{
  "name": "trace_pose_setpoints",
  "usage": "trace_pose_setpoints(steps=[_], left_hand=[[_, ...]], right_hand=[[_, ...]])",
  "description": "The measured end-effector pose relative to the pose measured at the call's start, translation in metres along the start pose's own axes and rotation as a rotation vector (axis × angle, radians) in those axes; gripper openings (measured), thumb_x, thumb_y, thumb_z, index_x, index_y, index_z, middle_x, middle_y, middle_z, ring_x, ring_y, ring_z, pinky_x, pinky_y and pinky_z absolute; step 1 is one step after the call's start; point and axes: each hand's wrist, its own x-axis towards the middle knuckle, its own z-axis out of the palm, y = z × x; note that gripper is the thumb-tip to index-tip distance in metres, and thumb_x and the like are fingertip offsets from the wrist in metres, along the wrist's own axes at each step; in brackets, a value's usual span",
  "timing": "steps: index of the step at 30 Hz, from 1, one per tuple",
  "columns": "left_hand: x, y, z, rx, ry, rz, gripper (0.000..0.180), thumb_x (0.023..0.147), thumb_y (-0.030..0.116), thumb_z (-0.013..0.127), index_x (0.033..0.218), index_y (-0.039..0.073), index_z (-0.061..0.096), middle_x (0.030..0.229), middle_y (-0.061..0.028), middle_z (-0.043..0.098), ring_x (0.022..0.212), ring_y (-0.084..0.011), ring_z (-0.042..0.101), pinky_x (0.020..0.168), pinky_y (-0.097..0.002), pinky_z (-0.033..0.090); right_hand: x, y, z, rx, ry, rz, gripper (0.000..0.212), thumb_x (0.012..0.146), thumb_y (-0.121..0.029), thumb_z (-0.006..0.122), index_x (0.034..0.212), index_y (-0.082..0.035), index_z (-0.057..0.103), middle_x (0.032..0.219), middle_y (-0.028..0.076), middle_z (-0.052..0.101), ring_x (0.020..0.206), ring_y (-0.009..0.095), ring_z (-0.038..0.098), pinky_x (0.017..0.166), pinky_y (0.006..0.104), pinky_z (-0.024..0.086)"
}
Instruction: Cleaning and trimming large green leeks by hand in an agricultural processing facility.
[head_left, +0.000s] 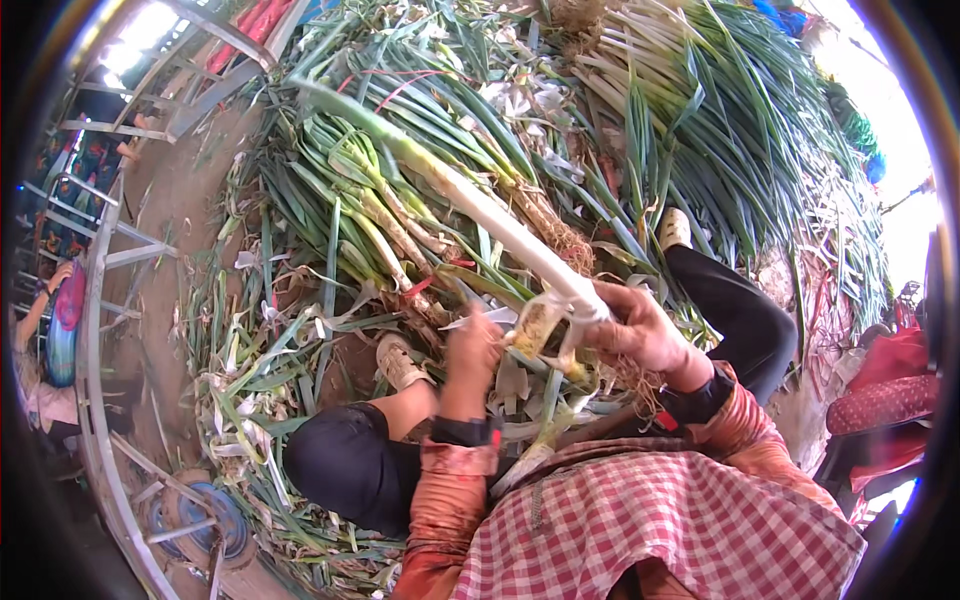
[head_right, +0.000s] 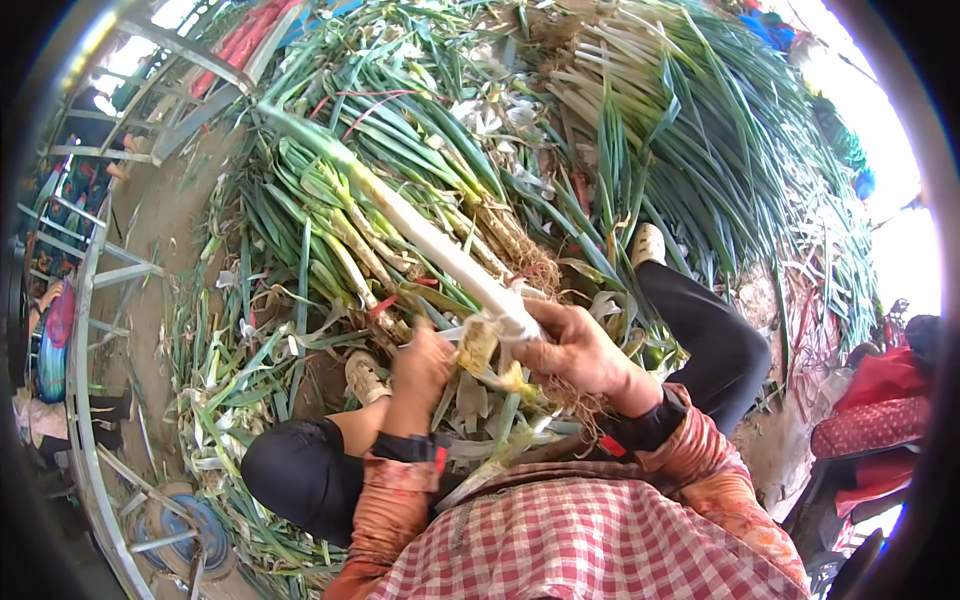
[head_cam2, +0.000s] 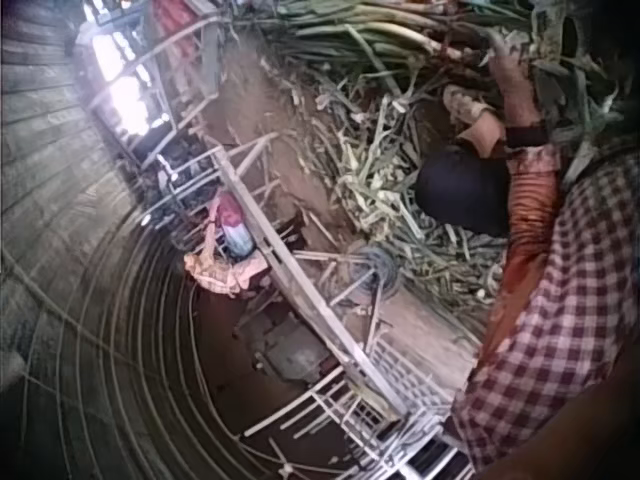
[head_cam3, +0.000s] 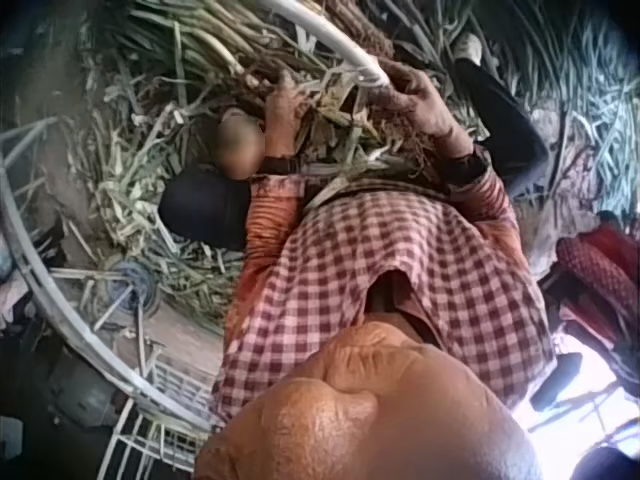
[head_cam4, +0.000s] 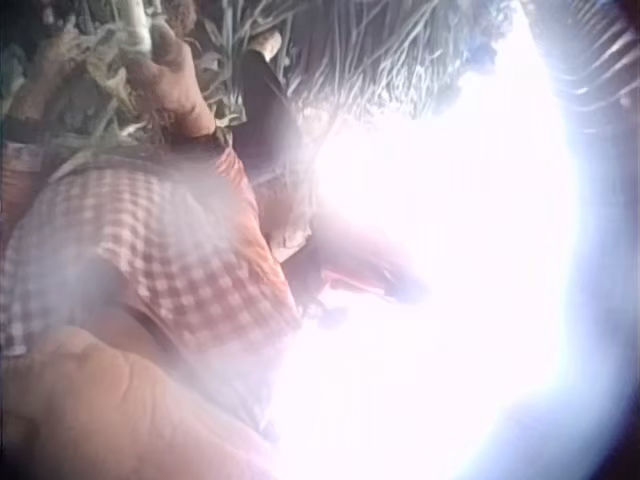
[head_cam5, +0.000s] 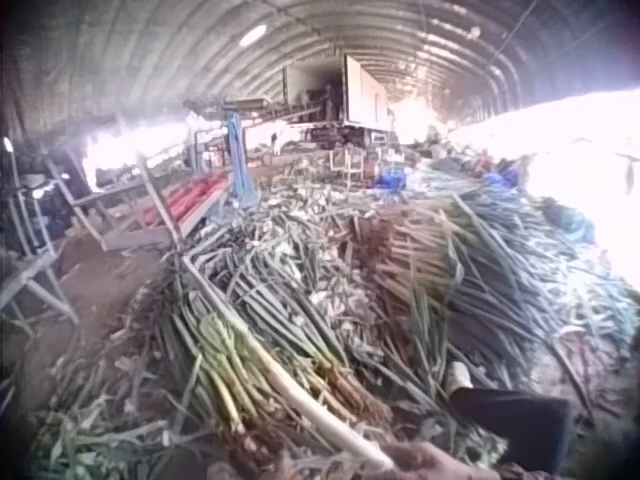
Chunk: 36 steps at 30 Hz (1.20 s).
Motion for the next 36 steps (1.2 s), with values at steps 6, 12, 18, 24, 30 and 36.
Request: trace_pose_setpoints(steps=[6, 12, 18, 24, 30, 36], left_hand=[[-0.030, 0.152, -0.006, -0.476, 0.172, 0.380, 0.050, 0.079, 0.043, 0.050, 0.099, -0.002, 0.040, 0.095, -0.0141, 0.049, 0.085, -0.0285, 0.054, 0.080, -0.0342, 0.046], [-0.053, 0.224, -0.071, -0.645, -0.214, 0.609, 0.037, 0.082, 0.038, 0.046, 0.096, 0.004, 0.046, 0.077, -0.0065, 0.051, 0.057, -0.0129, 0.048, 0.053, -0.0239, 0.043], [-0.066, 0.239, -0.095, -0.593, -0.274, 0.735, 0.043, 0.082, 0.036, 0.043, 0.104, -0.001, 0.046, 0.080, -0.0080, 0.047, 0.055, -0.0123, 0.042, 0.050, -0.0246, 0.038], [-0.076, 0.241, -0.082, -0.486, -0.188, 0.834, 0.036, 0.082, 0.034, 0.047, 0.102, 0.004, 0.046, 0.079, -0.0048, 0.044, 0.055, -0.0101, 0.039, 0.049, -0.0218, 0.035], [-0.081, 0.239, -0.078, -0.436, -0.309, 0.903, 0.042, 0.082, 0.034, 0.047, 0.108, 0.000, 0.044, 0.081, -0.0062, 0.043, 0.057, -0.0111, 0.038, 0.051, -0.0228, 0.035], [-0.089, 0.236, -0.050, -0.334, -0.305, 0.934, 0.048, 0.080, 0.040, 0.050, 0.108, 0.001, 0.043, 0.083, -0.0055, 0.047, 0.061, -0.0115, 0.042, 0.053, -0.0237, 0.037]], right_hand=[[-0.031, 0.015, -0.004, -0.298, -0.065, -0.117, 0.049, 0.073, -0.014, 0.064, 0.114, 0.003, 0.043, 0.083, 0.007, 0.058, 0.071, 0.010, 0.053, 0.064, 0.0237, 0.044], [-0.013, 0.018, 0.015, -0.646, -0.174, -0.147, 0.046, 0.071, -0.022, 0.065, 0.107, 0.000, 0.045, 0.081, 0.016, 0.055, 0.072, 0.024, 0.057, 0.064, 0.0317, 0.045], [0.038, 0.023, 0.014, -0.651, -0.158, -0.432, 0.053, 0.081, -0.042, 0.047, 0.111, 0.002, 0.040, 0.102, 0.018, 0.047, 0.099, 0.029, 0.046, 0.085, 0.0347, 0.037], [0.078, -0.001, 0.055, -0.587, -0.293, -0.396, 0.048, 0.084, -0.032, 0.047, 0.116, 0.002, 0.037, 0.106, 0.017, 0.047, 0.102, 0.025, 0.045, 0.088, 0.0333, 0.035], [0.102, 0.004, 0.082, -0.617, -0.346, -0.264, 0.047, 0.083, -0.027, 0.051, 0.119, -0.001, 0.037, 0.100, 0.013, 0.052, 0.091, 0.020, 0.051, 0.081, 0.0306, 0.040], [0.121, 0.011, 0.095, -0.251, -0.287, -0.273, 0.040, 0.085, -0.033, 0.046, 0.106, 0.001, 0.047, 0.092, 0.017, 0.055, 0.087, 0.026, 0.053, 0.076, 0.0325, 0.041]])
